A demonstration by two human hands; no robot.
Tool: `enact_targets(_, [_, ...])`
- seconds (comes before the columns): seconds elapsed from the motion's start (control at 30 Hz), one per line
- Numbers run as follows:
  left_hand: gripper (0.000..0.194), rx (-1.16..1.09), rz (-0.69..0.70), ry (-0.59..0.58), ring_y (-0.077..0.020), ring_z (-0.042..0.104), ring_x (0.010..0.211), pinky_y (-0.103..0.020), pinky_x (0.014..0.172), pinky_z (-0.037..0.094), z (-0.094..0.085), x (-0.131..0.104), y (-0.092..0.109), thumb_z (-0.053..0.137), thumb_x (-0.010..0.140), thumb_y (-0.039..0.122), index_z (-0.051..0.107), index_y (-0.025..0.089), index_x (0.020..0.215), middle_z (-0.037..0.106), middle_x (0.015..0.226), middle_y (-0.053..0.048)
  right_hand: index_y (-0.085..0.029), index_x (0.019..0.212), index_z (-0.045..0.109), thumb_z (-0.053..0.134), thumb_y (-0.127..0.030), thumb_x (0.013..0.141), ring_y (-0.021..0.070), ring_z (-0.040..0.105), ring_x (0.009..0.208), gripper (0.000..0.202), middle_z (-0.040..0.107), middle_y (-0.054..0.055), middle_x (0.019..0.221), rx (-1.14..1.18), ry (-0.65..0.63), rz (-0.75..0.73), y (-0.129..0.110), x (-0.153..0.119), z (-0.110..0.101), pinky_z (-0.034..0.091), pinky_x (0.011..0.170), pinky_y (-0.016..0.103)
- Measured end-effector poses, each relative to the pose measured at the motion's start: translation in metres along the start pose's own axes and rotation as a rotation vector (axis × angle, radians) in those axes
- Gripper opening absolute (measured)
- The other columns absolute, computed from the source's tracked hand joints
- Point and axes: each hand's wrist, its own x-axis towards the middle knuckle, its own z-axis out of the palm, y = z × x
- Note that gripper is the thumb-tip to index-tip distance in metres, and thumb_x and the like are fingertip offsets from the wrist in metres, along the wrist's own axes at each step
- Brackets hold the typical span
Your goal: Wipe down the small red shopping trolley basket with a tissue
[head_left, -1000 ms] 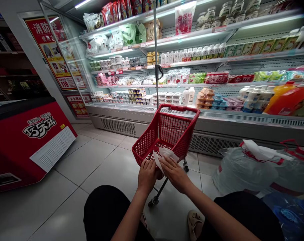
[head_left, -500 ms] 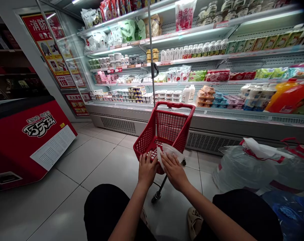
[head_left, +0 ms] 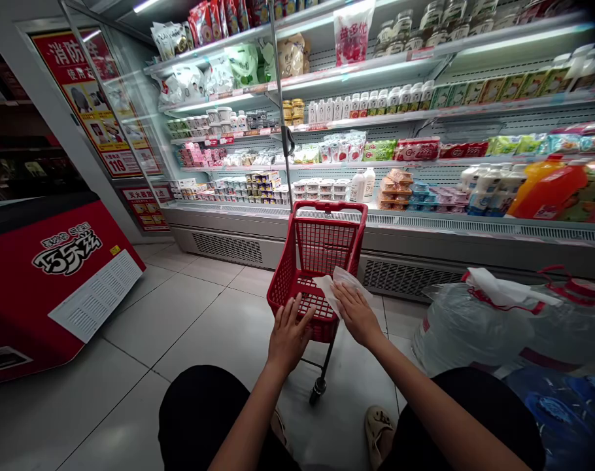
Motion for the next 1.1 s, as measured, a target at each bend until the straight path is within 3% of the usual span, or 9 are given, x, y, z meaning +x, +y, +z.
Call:
enact_targets(0.07, [0.075,0.013,-0.029,0.049,-0.0398,0.028,0.156,-0.063,0.12,0.034,0.003,0.003,0.0,0.068,0.093,0.021,0.039,0.044,0.158,0.025,0.173,-0.005,-0.03,0.166,0.023,0.025,-0.032,0.111,0.0208,0.03,0.156,0.055,0.034,-0.001,0.168,-0.019,0.035,-0.033,-0.007,-0.014,0.001,0.028,0.127,0.049])
enact_targets(0.17, [0.084,0.018,-0.06,0.056,-0.0438,0.032,0.153,-0.067,0.118,0.035,0.006,0.006,0.005,0.071,0.087,0.016,0.038,0.044,0.159,0.022,0.173,-0.006,-0.028,0.167,0.018,0.03,-0.028,0.111,0.021,0.026,0.158,0.058,0.03,0.0,0.17,-0.052,0.062,-0.122,-0.028,-0.037,0.001,0.028,0.127,0.047])
enact_targets(0.33, [0.09,0.05,-0.11,-0.025,-0.0396,0.043,0.146,-0.062,0.12,0.035,0.006,0.009,0.016,0.066,0.085,0.016,0.027,0.029,0.165,0.031,0.17,-0.013,-0.022,0.167,0.017,0.032,-0.021,0.109,0.0205,0.03,0.156,0.06,0.031,0.003,0.169,-0.123,0.048,-0.215,-0.06,-0.039,0.003,0.021,0.13,0.047])
enact_targets(0.47, [0.082,0.017,-0.058,-0.061,-0.0299,0.046,0.147,-0.048,0.122,0.038,0.003,0.006,0.006,0.056,0.089,0.013,0.025,0.016,0.165,0.039,0.166,-0.015,-0.027,0.168,0.009,0.032,-0.019,0.108,0.0194,0.03,0.156,0.064,0.031,0.0,0.169,-0.164,0.05,-0.234,-0.046,-0.036,-0.002,0.021,0.13,0.048])
enact_targets(0.57, [0.08,0.033,-0.048,-0.053,-0.0277,0.04,0.152,-0.048,0.124,0.038,0.002,0.001,-0.007,0.053,0.086,0.004,0.036,0.026,0.161,0.033,0.17,-0.009,-0.03,0.168,0.004,0.031,-0.021,0.109,0.02,0.027,0.157,0.065,0.028,-0.001,0.17,-0.176,0.069,-0.145,-0.021,-0.048,-0.007,0.021,0.129,0.048])
enact_targets(0.67, [0.088,0.035,-0.052,-0.048,-0.0301,0.03,0.157,-0.052,0.125,0.035,0.005,-0.001,-0.007,0.053,0.08,-0.003,0.04,0.034,0.159,0.026,0.172,-0.006,-0.03,0.168,0.001,0.03,-0.027,0.11,0.0215,0.026,0.157,0.065,0.025,0.0,0.171,-0.172,0.104,-0.017,-0.004,-0.06,-0.008,0.023,0.128,0.048])
enact_targets(0.77, [0.092,-0.027,-0.051,-0.065,-0.0331,0.026,0.158,-0.055,0.126,0.033,0.012,0.003,0.008,0.058,0.075,0.0,0.038,0.032,0.16,0.025,0.172,-0.009,-0.03,0.167,-0.004,0.03,-0.028,0.11,0.0219,0.028,0.157,0.066,0.025,0.001,0.171,-0.166,0.126,0.017,-0.01,-0.057,0.0,0.024,0.128,0.049])
enact_targets(0.97, [0.095,-0.125,-0.049,-0.073,-0.0343,0.023,0.159,-0.056,0.127,0.032,0.023,0.01,0.029,0.06,0.068,0.002,0.041,0.022,0.158,0.029,0.171,-0.013,-0.021,0.167,-0.006,0.028,-0.016,0.106,0.0209,0.031,0.156,0.07,0.028,0.005,0.17,-0.129,0.109,-0.088,-0.047,-0.036,0.016,0.027,0.127,0.045])
enact_targets(1.1, [0.094,-0.129,-0.043,-0.059,-0.032,0.022,0.159,-0.055,0.126,0.034,0.023,0.007,0.022,0.056,0.068,-0.003,0.043,0.026,0.157,0.031,0.17,-0.009,-0.027,0.167,-0.002,0.03,-0.015,0.105,0.0198,0.032,0.155,0.071,0.03,0.002,0.17,-0.134,0.057,-0.183,-0.021,-0.04,0.005,0.026,0.128,0.046])
